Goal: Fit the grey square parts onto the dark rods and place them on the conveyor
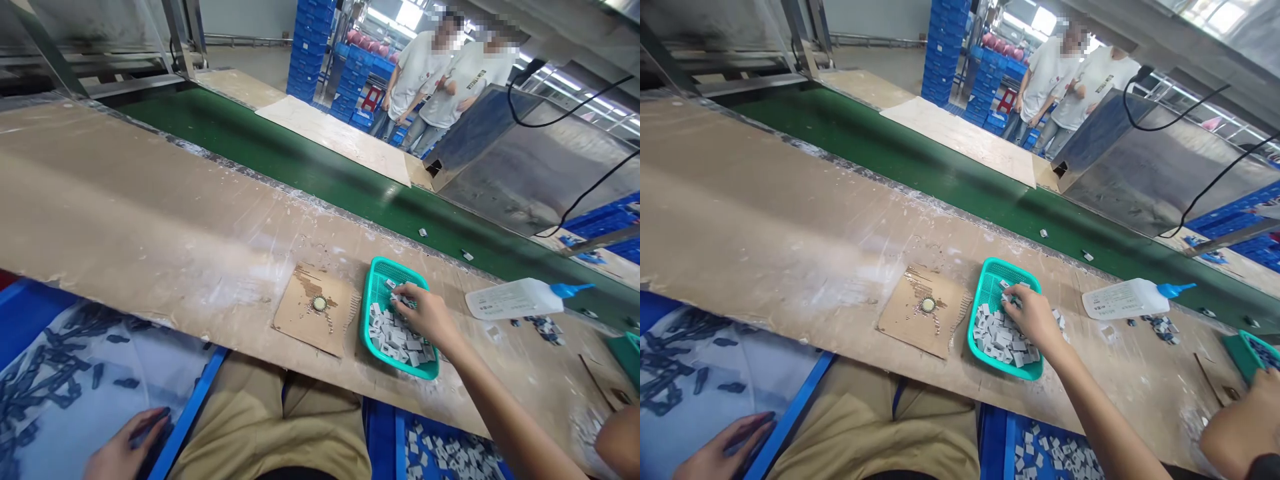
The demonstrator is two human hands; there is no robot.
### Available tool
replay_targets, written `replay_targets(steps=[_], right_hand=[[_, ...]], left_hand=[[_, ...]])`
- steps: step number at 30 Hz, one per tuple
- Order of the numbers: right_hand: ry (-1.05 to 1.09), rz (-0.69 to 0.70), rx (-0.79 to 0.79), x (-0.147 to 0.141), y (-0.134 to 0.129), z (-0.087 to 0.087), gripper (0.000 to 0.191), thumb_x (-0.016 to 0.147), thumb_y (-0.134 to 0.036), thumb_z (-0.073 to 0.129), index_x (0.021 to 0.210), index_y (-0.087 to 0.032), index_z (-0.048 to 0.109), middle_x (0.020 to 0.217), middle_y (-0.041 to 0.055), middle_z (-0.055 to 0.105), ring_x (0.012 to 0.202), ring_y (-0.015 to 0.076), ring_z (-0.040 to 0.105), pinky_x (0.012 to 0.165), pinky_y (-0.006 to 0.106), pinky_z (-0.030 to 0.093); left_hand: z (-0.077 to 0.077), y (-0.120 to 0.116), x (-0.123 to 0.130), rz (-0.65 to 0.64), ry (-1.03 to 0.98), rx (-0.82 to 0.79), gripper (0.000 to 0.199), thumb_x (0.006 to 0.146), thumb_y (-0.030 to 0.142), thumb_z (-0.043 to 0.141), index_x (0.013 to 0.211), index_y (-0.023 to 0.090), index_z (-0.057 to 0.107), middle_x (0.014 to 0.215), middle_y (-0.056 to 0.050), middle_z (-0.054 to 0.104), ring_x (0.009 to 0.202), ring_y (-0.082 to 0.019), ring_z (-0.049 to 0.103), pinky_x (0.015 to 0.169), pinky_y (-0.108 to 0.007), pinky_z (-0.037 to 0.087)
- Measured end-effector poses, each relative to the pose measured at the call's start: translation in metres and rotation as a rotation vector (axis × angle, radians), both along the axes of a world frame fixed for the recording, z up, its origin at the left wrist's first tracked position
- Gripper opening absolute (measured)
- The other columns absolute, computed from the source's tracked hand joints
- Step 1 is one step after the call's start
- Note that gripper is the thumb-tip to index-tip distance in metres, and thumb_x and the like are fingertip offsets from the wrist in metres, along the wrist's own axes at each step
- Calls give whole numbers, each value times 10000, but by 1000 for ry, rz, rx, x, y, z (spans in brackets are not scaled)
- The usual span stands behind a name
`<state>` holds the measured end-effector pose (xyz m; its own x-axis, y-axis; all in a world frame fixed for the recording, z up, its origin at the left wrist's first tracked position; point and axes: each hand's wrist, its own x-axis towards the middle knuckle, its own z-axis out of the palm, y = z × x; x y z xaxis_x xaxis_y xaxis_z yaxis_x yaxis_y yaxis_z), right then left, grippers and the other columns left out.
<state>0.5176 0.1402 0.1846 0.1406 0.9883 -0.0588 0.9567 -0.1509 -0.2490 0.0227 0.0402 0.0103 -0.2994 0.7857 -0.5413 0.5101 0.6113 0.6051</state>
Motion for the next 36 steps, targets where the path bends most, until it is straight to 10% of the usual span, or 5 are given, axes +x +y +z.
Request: replay_targets(steps=[4, 9, 16, 23, 36], right_hand=[[382, 53, 63, -10, -4, 14, 263, 828, -368, 532, 989, -190, 641, 963, 86, 655, 787, 215, 658, 693, 346, 531], [318, 328, 164, -50, 1, 23, 257, 872, -327, 496, 1075, -228, 618, 1025, 82, 607, 933, 219, 614, 782, 362, 507], [204, 561, 89, -92, 21, 7, 209, 835, -199, 518, 1041, -217, 489, 934, 47, 646, 768, 173, 626, 670, 308, 529], [62, 776, 14, -108, 31, 7, 192, 881, -135, 407, 1058, -198, 445, 1007, 105, 602, 883, 199, 618, 732, 342, 526], [75, 783, -54, -111, 37, 10, 198, 873, -166, 456, 1063, -208, 494, 993, 99, 632, 888, 223, 644, 730, 360, 537]], left_hand=[[45, 14, 22, 397, -312, -33, 183, 620, 237, 675, 794, 203, 630, 836, -45, 705, 917, -244, 635, 747, -254, 529], [69, 19, 46, 718, -824, 2, 312, 572, 24, 700, 846, 163, 647, 818, -18, 675, 679, -119, 609, 549, -156, 517], [92, 26, 81, 564, -1145, -24, 378, 544, 158, 825, 892, 118, 682, 785, -44, 658, 503, -24, 475, 389, -93, 387], [113, 31, 119, 447, -1333, -77, 379, 593, 238, 805, 934, 147, 666, 740, -52, 669, 702, -139, 639, 670, -242, 571], [114, 31, 137, 327, -1440, -118, 244, 676, 214, 747, 881, 104, 672, 727, -37, 640, 657, -101, 616, 578, -166, 537]])
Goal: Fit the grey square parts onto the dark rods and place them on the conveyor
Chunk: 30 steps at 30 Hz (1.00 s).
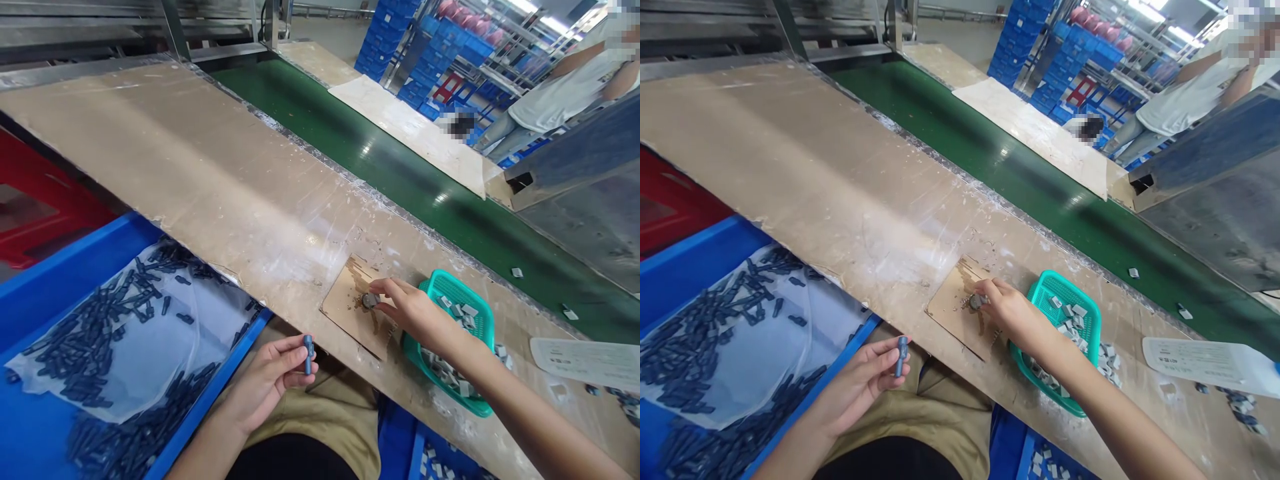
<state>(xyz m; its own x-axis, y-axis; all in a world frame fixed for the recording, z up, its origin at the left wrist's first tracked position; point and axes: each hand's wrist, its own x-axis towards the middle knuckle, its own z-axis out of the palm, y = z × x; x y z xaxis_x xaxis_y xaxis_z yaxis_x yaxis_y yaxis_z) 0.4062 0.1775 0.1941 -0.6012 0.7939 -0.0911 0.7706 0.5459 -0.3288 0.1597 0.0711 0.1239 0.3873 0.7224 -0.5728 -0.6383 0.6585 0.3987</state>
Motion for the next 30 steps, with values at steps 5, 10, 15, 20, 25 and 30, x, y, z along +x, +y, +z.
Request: replay_targets(steps=[5, 10, 15, 20, 25, 30], right_hand=[[242, -133, 34, 2, -18, 22, 229, 818, -280, 618, 1023, -235, 526, 957, 59, 674, 902, 209, 658, 751, 325, 549], [548, -188, -51, -5, -47, 40, 321, 744, -218, 711, 991, -250, 509, 939, 43, 682, 909, 206, 666, 773, 323, 565], [505, -154, -64, -9, -62, 45, 281, 758, -206, 695, 941, -258, 488, 937, 46, 676, 924, 220, 660, 752, 339, 569], [399, -145, -36, -11, -64, 45, 246, 774, -240, 679, 893, -257, 465, 908, 29, 680, 875, 199, 670, 677, 284, 560], [325, -126, -103, -10, -62, 42, 166, 803, -271, 636, 886, -256, 493, 910, 28, 688, 872, 189, 673, 692, 266, 550], [451, -134, -199, -10, -49, 30, 200, 791, -278, 650, 847, -228, 465, 892, 62, 691, 919, 215, 669, 716, 281, 549]], left_hand=[[11, 11, 26, -2, -123, 0, 195, 676, 244, 747, 783, 93, 686, 697, -42, 657, 654, -91, 619, 625, -151, 537], [26, 22, 52, -21, -287, -36, 208, 651, 243, 764, 769, 89, 691, 698, -42, 677, 672, -98, 638, 653, -152, 547], [32, 24, 61, -66, -323, -5, 227, 673, 228, 749, 826, 70, 694, 715, -52, 690, 659, -96, 637, 648, -154, 550], [36, 21, 62, -79, -263, 7, 225, 656, 227, 759, 791, 59, 692, 697, -66, 684, 652, -112, 635, 634, -178, 553], [36, 20, 62, -73, -145, 31, 245, 606, 237, 791, 744, 62, 689, 671, -63, 668, 626, -125, 626, 615, -217, 558], [35, 25, 67, -38, -79, 77, 318, 603, 317, 792, 781, 70, 701, 707, -74, 675, 672, -136, 640, 664, -216, 555]])
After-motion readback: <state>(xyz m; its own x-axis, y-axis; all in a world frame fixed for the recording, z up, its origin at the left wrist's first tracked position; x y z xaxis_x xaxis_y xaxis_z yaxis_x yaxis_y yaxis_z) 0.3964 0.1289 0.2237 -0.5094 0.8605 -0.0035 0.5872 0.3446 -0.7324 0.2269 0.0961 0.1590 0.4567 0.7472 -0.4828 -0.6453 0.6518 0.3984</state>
